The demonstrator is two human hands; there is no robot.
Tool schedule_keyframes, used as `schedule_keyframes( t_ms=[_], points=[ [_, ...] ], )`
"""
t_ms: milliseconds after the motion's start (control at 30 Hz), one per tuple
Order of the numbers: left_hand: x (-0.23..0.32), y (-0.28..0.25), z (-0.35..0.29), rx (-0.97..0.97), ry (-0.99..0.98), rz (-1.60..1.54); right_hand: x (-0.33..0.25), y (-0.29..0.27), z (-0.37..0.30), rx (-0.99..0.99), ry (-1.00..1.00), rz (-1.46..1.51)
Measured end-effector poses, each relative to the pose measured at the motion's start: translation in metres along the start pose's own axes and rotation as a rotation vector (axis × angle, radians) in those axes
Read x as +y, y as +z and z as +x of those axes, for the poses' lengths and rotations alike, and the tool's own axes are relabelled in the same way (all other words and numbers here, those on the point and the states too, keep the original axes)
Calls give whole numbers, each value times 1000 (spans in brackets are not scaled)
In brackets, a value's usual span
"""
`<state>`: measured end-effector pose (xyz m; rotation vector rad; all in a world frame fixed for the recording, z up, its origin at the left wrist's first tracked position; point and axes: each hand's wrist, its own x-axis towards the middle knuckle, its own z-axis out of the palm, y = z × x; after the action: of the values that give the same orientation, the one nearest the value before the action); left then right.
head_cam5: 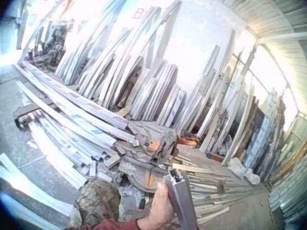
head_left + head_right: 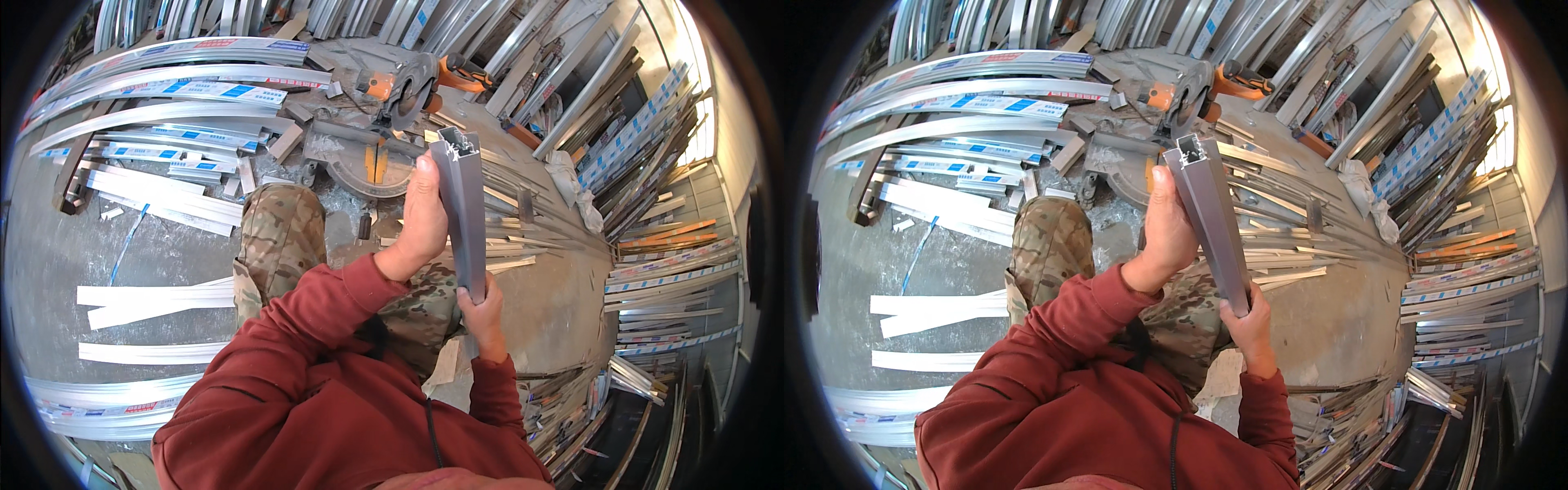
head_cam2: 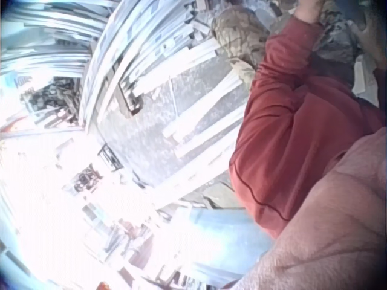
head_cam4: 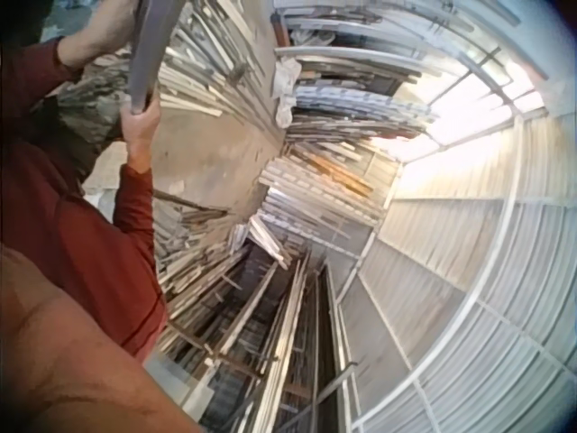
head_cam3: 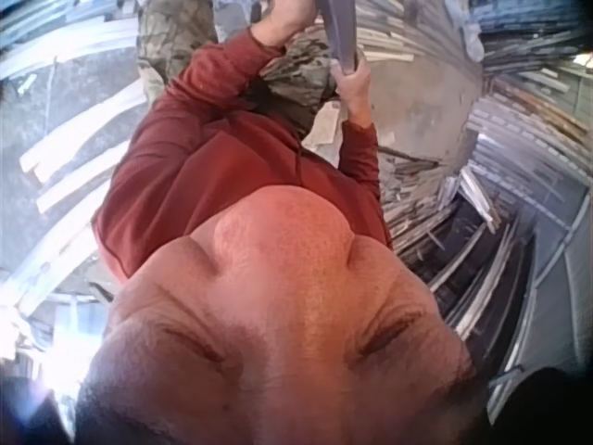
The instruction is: The person repeatedly positions aluminum extrusion profiles on a miter saw, lowers the blade to cut the profiles, and removes the cut pieces. The person handles multiple profiles one at a time, aligning them before each cut and discarding the offcuts.
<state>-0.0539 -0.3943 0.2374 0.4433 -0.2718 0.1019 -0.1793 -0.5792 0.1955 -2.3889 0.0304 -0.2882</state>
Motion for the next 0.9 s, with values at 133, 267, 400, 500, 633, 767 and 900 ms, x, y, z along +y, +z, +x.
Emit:
schedule_keyframes(
  t_ms=[133,267,400,500,633,767,900],
  points=[
    [-10,-16,-27,-10,0,272,-14,1,17,-64,61,-88],
    [-29,-30,-70,82,-83,273,-79,27,42,-107,-11,-134],
    [82,-72,-35,368,130,289,-111,32,39,-422,-148,-246],
    [215,-134,-28,620,274,37,-70,13,37,-441,-113,-360],
    [300,-214,-84,758,557,-108,-121,23,52,-457,-227,-516],
    [246,-207,-123,973,514,-39,-207,113,54,-604,-590,-469],
    [216,-210,-119,1000,561,17,-263,242,37,-672,-918,-417]
  ],
)
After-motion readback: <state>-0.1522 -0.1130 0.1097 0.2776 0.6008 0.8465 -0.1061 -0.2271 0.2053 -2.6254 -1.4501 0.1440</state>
